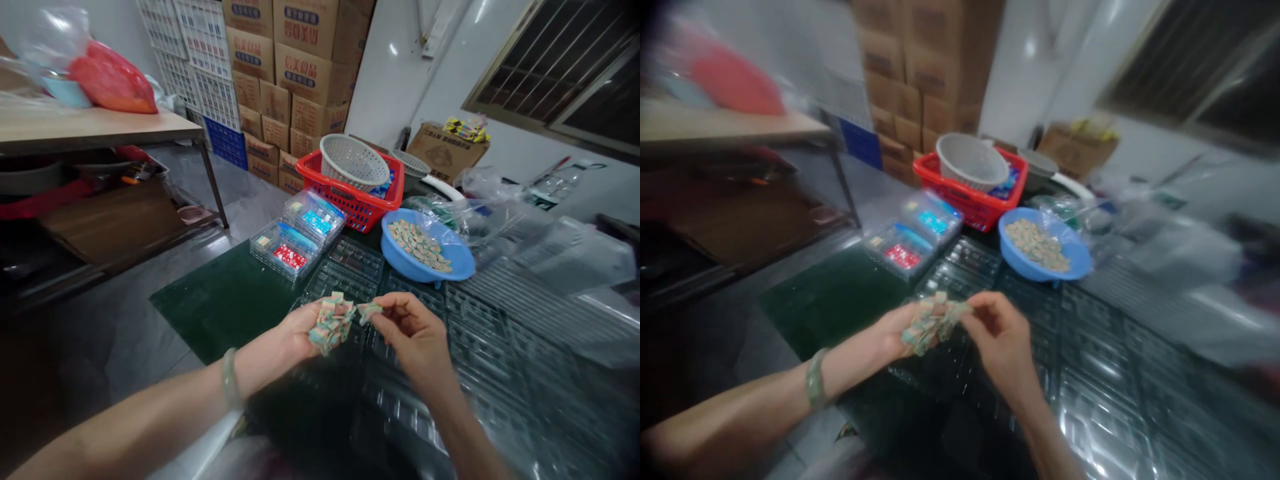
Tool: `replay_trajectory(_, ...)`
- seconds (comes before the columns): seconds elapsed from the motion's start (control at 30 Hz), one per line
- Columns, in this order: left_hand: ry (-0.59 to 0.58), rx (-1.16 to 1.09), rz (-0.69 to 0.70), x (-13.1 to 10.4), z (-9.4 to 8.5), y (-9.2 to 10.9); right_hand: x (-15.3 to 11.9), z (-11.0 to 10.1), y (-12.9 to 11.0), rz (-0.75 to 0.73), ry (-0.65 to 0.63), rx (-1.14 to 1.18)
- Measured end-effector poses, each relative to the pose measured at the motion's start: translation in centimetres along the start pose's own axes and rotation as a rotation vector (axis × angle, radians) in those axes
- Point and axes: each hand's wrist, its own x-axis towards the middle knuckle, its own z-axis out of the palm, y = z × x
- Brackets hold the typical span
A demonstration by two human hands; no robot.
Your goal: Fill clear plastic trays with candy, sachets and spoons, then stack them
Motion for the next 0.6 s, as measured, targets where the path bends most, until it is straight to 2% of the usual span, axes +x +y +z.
replay_trajectory(0.07, 0.081, 0.005, -0.050, 0.2, -0.7, -0.4, 2.7, -1.0, 0.8, 0.064, 0.046, 0.085)
replay_trajectory(0.17, 0.177, 0.002, -0.056, 0.0, -1.8, -1.0, 7.5, -1.9, 2.4, 0.120, 0.127, 0.196)
replay_trajectory(0.3, 0.186, 0.070, -0.011, -1.2, -3.6, -1.2, 12.5, -1.5, 4.2, 0.175, 0.136, 0.208)
replay_trajectory(0.4, 0.174, 0.119, 0.031, -2.3, -5.3, -0.7, 14.3, -0.1, 5.1, 0.204, 0.014, 0.110)
replay_trajectory(0.47, 0.217, 0.132, 0.065, -2.8, -6.2, -0.3, 15.2, 1.0, 5.9, 0.223, -0.093, 0.035)
replay_trajectory(0.6, 0.280, 0.141, 0.123, -3.5, -6.9, 0.1, 17.0, 3.4, 7.8, 0.200, -0.205, -0.102)
